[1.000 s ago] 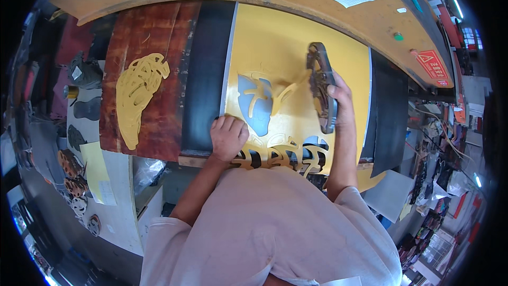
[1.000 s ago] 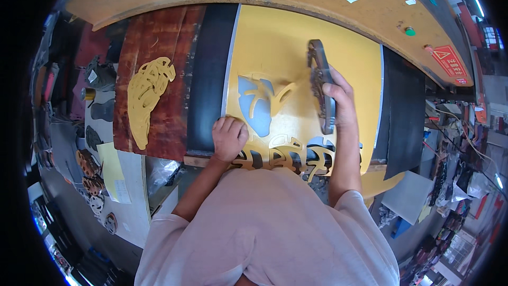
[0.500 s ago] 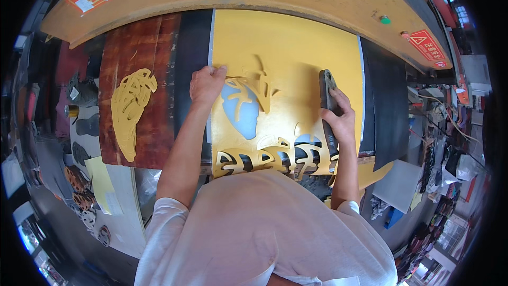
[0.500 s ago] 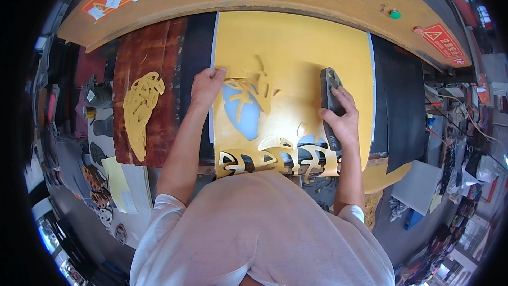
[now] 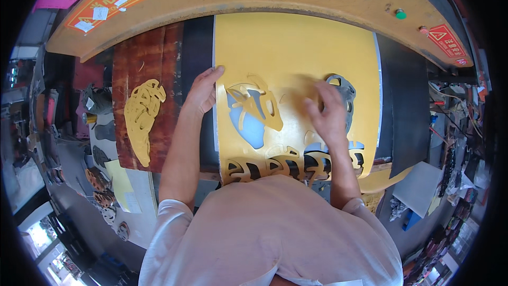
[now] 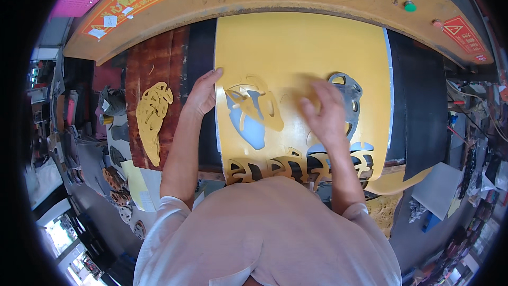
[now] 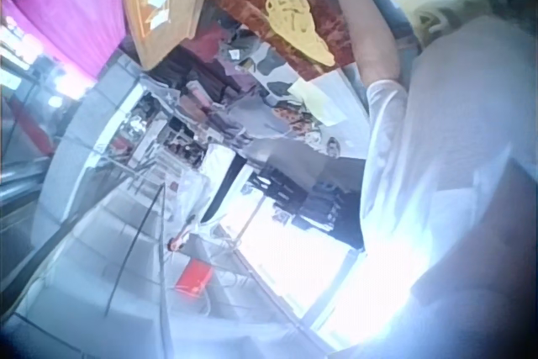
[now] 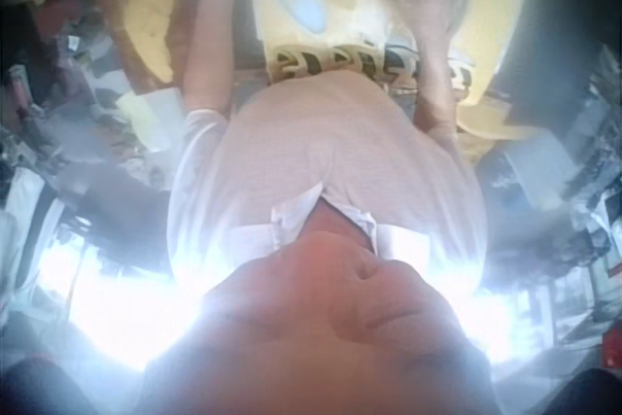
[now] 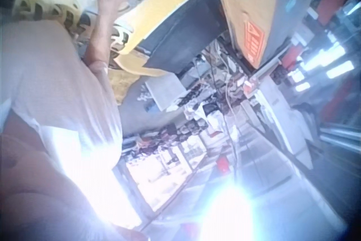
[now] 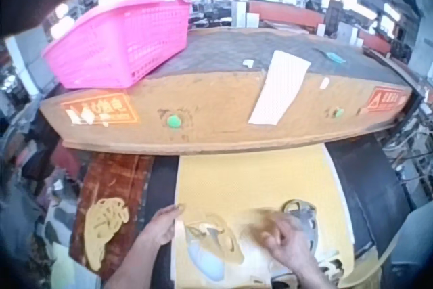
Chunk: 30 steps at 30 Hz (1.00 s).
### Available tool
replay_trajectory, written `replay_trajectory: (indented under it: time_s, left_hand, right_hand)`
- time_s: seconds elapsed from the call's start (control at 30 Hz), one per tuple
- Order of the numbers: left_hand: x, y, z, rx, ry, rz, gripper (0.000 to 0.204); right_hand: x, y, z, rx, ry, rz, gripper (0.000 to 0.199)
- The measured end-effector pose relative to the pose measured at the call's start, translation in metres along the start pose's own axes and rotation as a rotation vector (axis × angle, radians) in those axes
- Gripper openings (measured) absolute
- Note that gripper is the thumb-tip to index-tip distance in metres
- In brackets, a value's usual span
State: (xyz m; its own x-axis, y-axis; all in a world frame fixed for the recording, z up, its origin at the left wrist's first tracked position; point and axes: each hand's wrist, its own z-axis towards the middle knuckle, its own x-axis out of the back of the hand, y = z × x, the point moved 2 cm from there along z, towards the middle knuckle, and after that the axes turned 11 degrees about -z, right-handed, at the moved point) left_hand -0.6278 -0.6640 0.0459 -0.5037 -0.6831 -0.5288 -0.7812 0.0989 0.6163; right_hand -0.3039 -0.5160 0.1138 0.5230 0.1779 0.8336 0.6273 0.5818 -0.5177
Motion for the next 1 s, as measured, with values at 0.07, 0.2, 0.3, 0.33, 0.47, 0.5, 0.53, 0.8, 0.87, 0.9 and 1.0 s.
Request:
replay_trajectory:
  time_s: [0.07,0.2,0.3,0.33,0.47,0.5,0.53,0.8,0.87,0.9,1.0]
  left_hand:
    - [-0.001,0.0,0.001,0.021,-0.017,-0.021,0.034]
    - [-0.004,0.0,0.004,0.028,-0.045,-0.033,0.03]
    - [-0.006,0.001,0.006,0.0,0.012,0.002,0.031]
    - [-0.007,0.001,0.007,-0.019,0.047,0.017,0.032]
    - [-0.015,-0.003,0.014,-0.042,0.075,0.134,0.034]
    - [-0.018,-0.004,0.017,-0.108,0.11,0.191,0.032]
    - [-0.019,-0.005,0.02,-0.185,0.131,0.233,0.03]
    - [-0.012,-0.017,0.03,-0.283,0.162,0.182,0.029]
    - [-0.012,-0.016,0.031,-0.286,0.12,0.136,0.03]
    - [-0.011,-0.016,0.031,-0.254,0.166,0.15,0.031]
    - [-0.012,-0.015,0.036,-0.268,0.2,0.199,0.033]
  right_hand:
    - [-0.029,-0.035,0.02,0.134,-0.089,0.22,0.05]
    - [-0.094,-0.083,0.046,0.266,-0.21,-0.001,0.062]
    - [-0.114,-0.091,0.056,0.361,-0.115,-0.141,0.046]
    - [-0.116,-0.089,0.06,0.397,-0.131,-0.143,0.039]
    - [-0.116,-0.084,0.076,0.624,-0.187,-0.317,0.015]
    - [-0.116,-0.085,0.078,0.622,-0.173,-0.326,0.014]
    - [-0.117,-0.087,0.08,0.611,-0.171,-0.344,0.014]
    - [-0.123,-0.087,0.064,0.433,-0.196,-0.139,0.016]
    - [-0.115,-0.074,0.059,0.335,-0.171,0.099,0.022]
    - [-0.111,-0.067,0.056,0.271,-0.224,0.184,0.026]
    - [-0.1,-0.046,0.043,0.003,-0.469,0.374,0.032]
